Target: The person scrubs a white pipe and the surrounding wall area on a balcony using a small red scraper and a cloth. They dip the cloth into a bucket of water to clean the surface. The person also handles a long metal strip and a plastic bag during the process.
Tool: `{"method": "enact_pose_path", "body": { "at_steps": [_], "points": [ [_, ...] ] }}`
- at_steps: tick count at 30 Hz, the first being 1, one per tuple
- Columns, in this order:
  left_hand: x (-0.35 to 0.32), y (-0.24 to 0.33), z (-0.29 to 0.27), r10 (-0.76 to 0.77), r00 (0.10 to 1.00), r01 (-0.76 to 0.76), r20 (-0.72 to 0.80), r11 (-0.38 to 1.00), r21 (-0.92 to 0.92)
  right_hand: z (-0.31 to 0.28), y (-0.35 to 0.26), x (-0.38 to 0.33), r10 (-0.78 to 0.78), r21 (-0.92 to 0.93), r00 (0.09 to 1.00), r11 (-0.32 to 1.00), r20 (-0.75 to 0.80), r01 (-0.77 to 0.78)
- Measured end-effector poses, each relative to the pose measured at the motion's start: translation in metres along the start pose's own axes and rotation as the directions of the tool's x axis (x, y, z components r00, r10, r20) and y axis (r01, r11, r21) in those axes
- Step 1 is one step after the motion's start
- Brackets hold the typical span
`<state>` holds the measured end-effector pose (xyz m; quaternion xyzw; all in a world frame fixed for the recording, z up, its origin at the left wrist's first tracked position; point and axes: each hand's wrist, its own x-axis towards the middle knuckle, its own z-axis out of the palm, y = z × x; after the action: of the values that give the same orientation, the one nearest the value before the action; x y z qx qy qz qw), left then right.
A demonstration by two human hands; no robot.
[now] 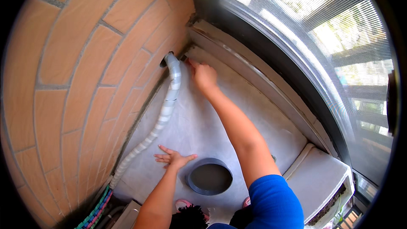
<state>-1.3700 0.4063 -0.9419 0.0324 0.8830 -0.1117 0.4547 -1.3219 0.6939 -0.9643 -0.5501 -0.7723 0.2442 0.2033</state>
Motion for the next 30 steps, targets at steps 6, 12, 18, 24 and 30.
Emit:
{"method": "enact_pose_path", "body": {
  "at_steps": [6, 12, 18, 24, 30],
  "points": [
    [0.000, 0.001, -0.001, -0.014, 1.000, 0.014, 0.013, 1.000, -0.007, -0.003, 0.020, 0.001, 0.053, 0.023, 0.980, 0.999, -0.194, -0.050],
    [0.000, 0.002, 0.000, -0.004, 1.000, 0.005, 0.018, 1.000, -0.015, -0.007, 0.037, 0.025, -0.048, 0.100, 0.998, 0.994, -0.032, 0.051],
    [-0.003, 0.004, -0.002, -0.002, 1.000, 0.002, 0.021, 1.000, -0.009, 0.003, 0.037, 0.032, -0.035, 0.117, 0.999, 0.992, -0.033, 0.039],
    [0.001, -0.001, -0.003, -0.007, 1.000, 0.008, 0.022, 1.000, -0.026, -0.006, 0.021, 0.024, 0.076, 0.111, 0.995, 0.990, 0.063, -0.083],
    [0.000, 0.002, -0.001, 0.013, 1.000, -0.013, 0.013, 1.000, -0.021, -0.010, 0.022, 0.027, 0.083, 0.122, 0.995, 0.988, 0.059, -0.090]
  ]
}}
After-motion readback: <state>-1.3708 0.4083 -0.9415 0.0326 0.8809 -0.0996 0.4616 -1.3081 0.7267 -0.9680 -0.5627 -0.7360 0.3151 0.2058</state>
